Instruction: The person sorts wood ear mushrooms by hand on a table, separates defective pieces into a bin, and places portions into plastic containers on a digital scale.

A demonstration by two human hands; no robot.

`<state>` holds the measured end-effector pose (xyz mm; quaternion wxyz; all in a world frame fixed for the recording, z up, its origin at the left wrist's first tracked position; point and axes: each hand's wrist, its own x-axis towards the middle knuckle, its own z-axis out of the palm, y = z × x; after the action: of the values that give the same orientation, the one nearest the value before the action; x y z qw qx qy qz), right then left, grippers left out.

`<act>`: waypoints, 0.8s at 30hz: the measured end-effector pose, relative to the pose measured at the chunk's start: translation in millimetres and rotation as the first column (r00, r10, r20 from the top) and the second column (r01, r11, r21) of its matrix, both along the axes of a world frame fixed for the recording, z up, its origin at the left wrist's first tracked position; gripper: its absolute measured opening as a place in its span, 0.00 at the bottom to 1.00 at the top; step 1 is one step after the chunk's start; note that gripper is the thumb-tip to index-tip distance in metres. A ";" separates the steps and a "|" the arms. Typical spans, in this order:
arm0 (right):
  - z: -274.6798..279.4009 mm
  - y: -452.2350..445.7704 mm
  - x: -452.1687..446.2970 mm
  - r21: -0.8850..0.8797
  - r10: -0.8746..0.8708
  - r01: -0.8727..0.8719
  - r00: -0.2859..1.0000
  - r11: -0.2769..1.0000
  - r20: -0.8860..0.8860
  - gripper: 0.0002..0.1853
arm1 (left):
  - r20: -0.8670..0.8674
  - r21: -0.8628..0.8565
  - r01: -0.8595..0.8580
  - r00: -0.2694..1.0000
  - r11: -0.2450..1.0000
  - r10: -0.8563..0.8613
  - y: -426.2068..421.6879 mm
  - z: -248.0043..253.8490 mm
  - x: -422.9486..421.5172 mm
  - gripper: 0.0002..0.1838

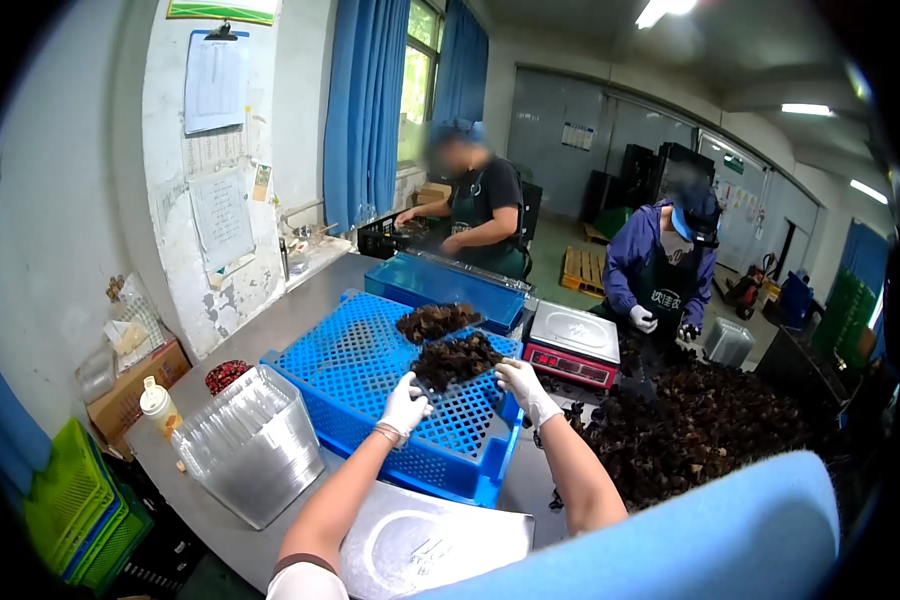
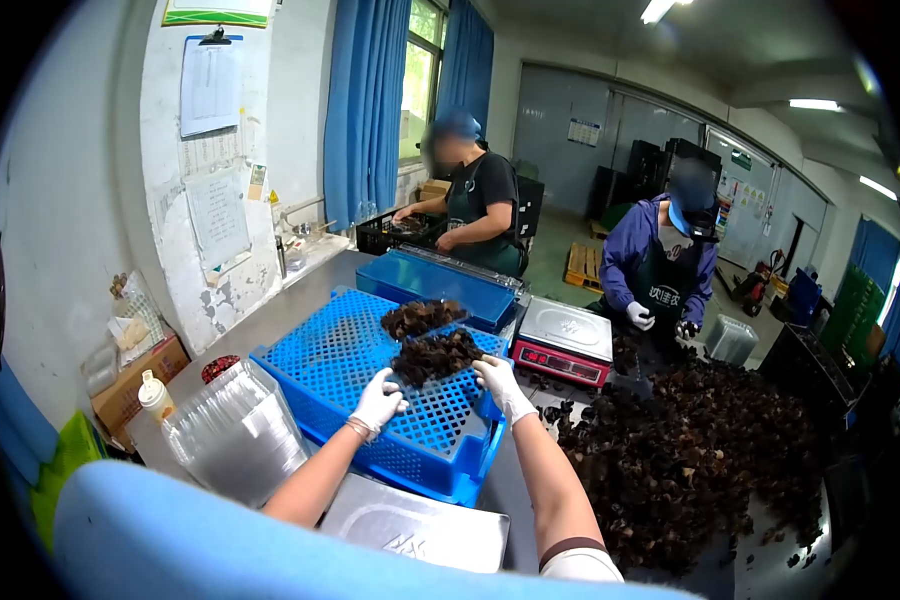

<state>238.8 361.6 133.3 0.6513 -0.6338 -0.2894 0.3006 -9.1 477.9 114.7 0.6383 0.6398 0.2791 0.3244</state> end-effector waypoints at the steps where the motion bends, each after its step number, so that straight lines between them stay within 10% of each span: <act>1: 8.1 -3.7 -15.6 -0.039 -0.003 0.008 0.991 0.999 0.137 0.34 | -0.080 0.160 -0.042 0.995 0.986 0.056 -5.3 9.3 -15.2 0.36; 4: 10.6 -26.4 -42.5 -0.064 0.006 0.023 0.908 0.998 0.418 0.31 | -0.041 0.486 -0.063 0.995 0.872 0.095 -38.1 42.9 -79.4 0.32; 6: 35.9 -79.6 -78.2 -0.167 0.160 -0.112 0.936 0.980 0.312 0.25 | -0.071 0.864 -0.065 0.966 0.499 0.248 -55.3 69.0 -139.0 0.28; 9: -10.3 -154.7 -88.4 -0.055 0.156 -0.160 0.734 0.986 0.661 0.16 | -0.123 0.981 0.009 0.802 0.195 0.584 -74.4 102.7 -230.4 0.24; 12: -17.2 -251.2 -131.1 -0.085 0.111 -0.078 0.847 0.993 0.520 0.16 | -0.068 0.995 0.094 0.502 0.024 0.862 -61.8 83.9 -295.6 0.20; 14: -38.9 -309.4 -142.1 -0.172 0.051 0.033 0.887 0.984 0.460 0.15 | -0.340 0.929 0.077 0.566 0.362 0.751 -44.4 69.5 -328.5 0.13; 17: -65.2 -392.0 -158.3 -0.173 -0.169 0.281 0.862 0.944 0.477 0.13 | -0.244 0.875 -0.076 0.785 0.479 0.569 -0.7 50.1 -355.5 0.04; 24: -70.3 -538.1 -230.9 -0.395 -0.485 0.615 0.785 0.683 0.385 0.12 | -0.568 0.474 0.033 0.775 0.880 0.277 124.4 26.8 -414.6 0.08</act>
<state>7.9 -176.5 63.0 0.4823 -0.8699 -0.0749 0.0716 -423.7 602.3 141.5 0.3180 0.8221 0.4307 0.1938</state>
